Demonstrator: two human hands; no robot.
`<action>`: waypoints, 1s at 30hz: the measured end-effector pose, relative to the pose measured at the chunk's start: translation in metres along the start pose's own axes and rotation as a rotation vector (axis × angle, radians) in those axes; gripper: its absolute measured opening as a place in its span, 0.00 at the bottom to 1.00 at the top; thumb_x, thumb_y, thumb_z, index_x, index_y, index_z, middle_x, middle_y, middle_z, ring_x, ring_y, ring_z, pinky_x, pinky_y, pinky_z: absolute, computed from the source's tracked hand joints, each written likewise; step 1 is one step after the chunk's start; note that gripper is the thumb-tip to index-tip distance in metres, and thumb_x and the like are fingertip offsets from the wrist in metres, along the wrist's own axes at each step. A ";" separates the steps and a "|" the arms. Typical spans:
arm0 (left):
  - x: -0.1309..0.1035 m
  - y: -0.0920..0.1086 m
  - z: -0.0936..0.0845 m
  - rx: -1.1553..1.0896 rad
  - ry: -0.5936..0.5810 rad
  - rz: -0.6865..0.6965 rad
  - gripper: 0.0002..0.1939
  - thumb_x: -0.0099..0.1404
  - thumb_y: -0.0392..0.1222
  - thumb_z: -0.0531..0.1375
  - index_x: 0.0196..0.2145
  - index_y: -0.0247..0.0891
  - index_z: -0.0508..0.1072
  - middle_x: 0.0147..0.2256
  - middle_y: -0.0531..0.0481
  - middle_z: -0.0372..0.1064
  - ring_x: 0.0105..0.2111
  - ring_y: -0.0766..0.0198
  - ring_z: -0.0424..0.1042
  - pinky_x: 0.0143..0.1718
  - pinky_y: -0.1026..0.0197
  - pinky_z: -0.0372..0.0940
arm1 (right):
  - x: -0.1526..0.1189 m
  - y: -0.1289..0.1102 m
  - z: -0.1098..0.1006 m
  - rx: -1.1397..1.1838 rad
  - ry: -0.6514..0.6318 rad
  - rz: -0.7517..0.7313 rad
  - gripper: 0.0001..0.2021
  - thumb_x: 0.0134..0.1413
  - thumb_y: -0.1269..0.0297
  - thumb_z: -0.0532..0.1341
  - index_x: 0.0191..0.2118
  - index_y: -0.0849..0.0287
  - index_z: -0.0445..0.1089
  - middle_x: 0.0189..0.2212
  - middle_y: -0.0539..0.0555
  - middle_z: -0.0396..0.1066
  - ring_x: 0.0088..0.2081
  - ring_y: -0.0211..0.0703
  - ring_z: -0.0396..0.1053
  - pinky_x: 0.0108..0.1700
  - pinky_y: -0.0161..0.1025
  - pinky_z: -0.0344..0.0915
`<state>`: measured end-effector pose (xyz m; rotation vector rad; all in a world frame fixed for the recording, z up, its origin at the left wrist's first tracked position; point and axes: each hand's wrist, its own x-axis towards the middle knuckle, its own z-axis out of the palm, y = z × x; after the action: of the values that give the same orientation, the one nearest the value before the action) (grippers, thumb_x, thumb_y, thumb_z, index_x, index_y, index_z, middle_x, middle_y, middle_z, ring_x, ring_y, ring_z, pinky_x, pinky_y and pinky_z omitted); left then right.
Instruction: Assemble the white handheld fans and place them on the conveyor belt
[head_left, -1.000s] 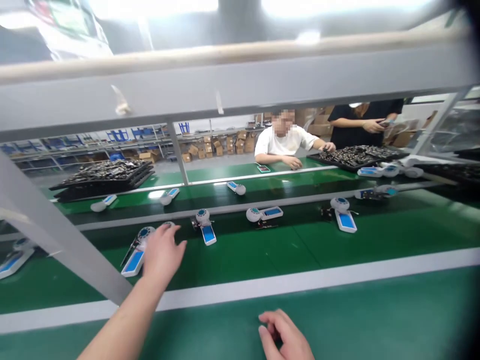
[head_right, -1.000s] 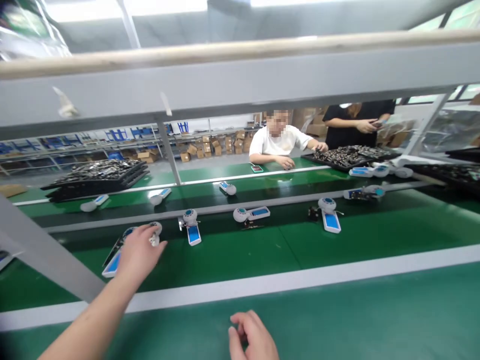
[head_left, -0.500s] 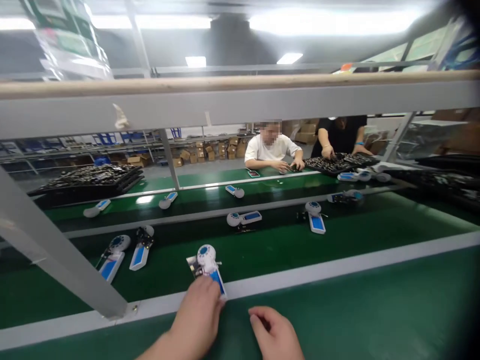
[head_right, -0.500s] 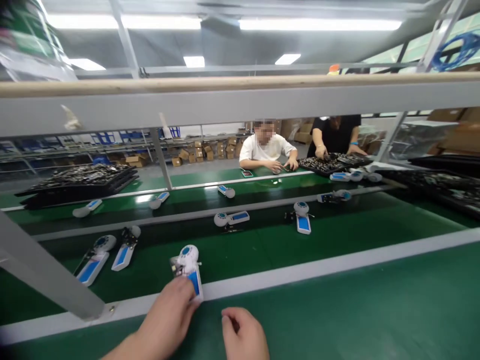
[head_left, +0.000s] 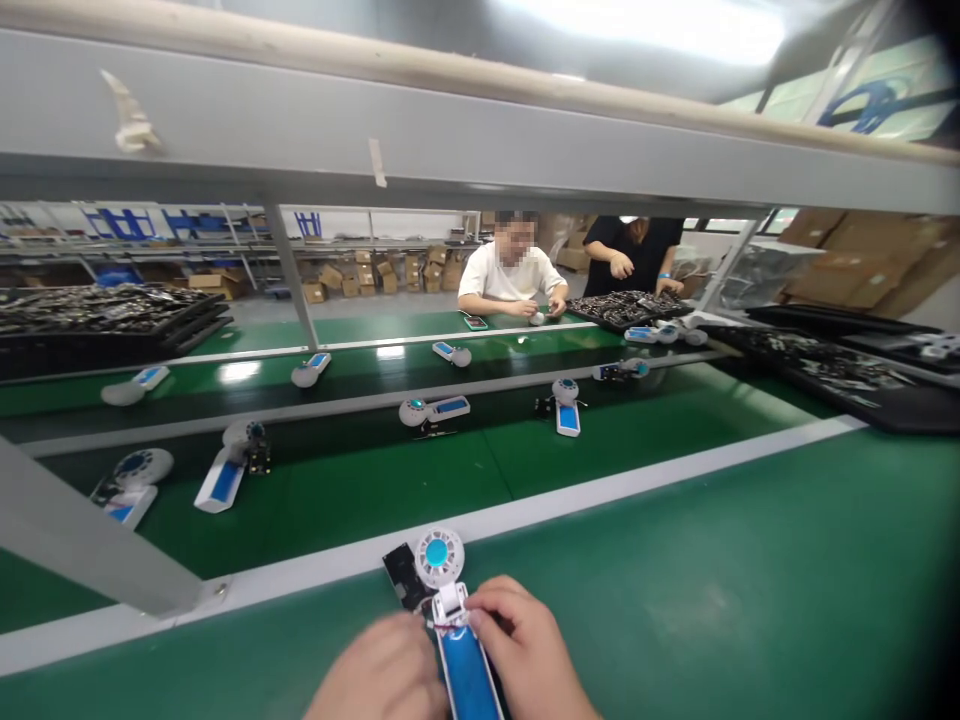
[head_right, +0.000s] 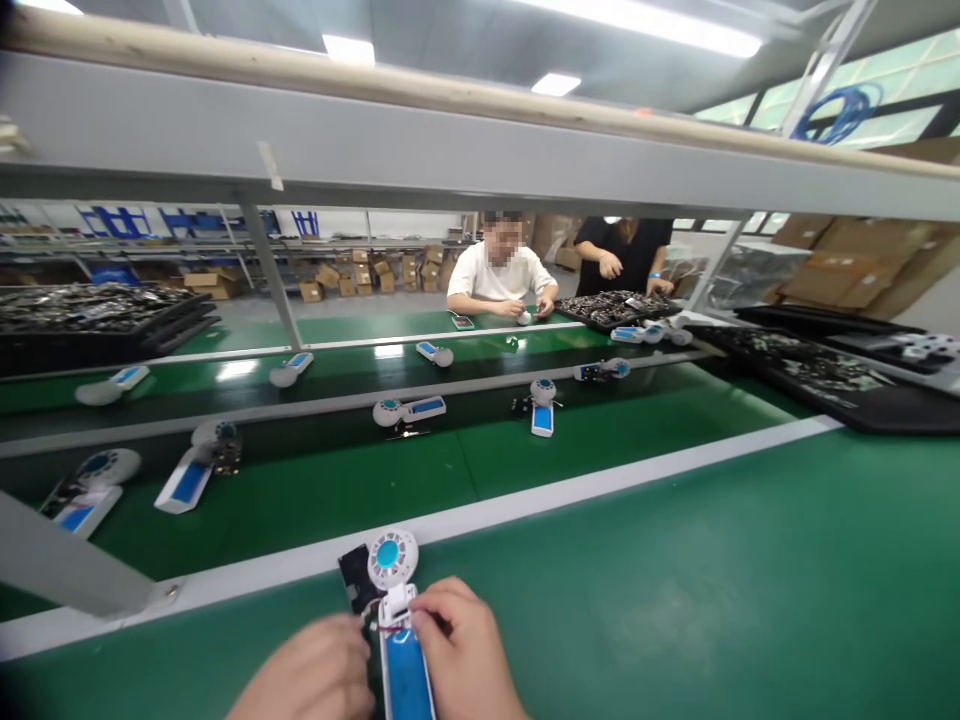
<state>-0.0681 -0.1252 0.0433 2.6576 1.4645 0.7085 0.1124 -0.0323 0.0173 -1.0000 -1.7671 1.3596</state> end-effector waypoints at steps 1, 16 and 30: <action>0.002 -0.010 -0.014 0.024 -0.024 -0.024 0.12 0.64 0.30 0.56 0.41 0.43 0.74 0.37 0.47 0.78 0.41 0.58 0.76 0.51 0.53 0.70 | 0.000 0.001 -0.003 0.010 -0.024 -0.003 0.10 0.55 0.71 0.59 0.32 0.57 0.79 0.35 0.55 0.75 0.39 0.45 0.74 0.44 0.38 0.68; 0.012 -0.044 -0.018 -0.130 -0.137 -0.326 0.13 0.71 0.39 0.46 0.35 0.40 0.68 0.32 0.47 0.70 0.32 0.59 0.69 0.35 0.58 0.65 | 0.013 0.008 -0.018 0.113 -0.139 0.157 0.09 0.41 0.75 0.64 0.32 0.59 0.78 0.31 0.52 0.75 0.34 0.43 0.72 0.38 0.35 0.67; 0.036 0.007 0.013 -0.694 0.062 -0.973 0.13 0.66 0.47 0.53 0.39 0.39 0.74 0.39 0.45 0.76 0.40 0.57 0.74 0.44 0.61 0.65 | 0.021 0.005 -0.007 -0.040 0.074 0.402 0.07 0.49 0.62 0.61 0.31 0.60 0.73 0.25 0.52 0.73 0.23 0.40 0.70 0.24 0.32 0.62</action>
<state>-0.0410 -0.0974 0.0465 1.2227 1.8008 0.9209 0.1093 -0.0099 0.0150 -1.4666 -1.5979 1.5061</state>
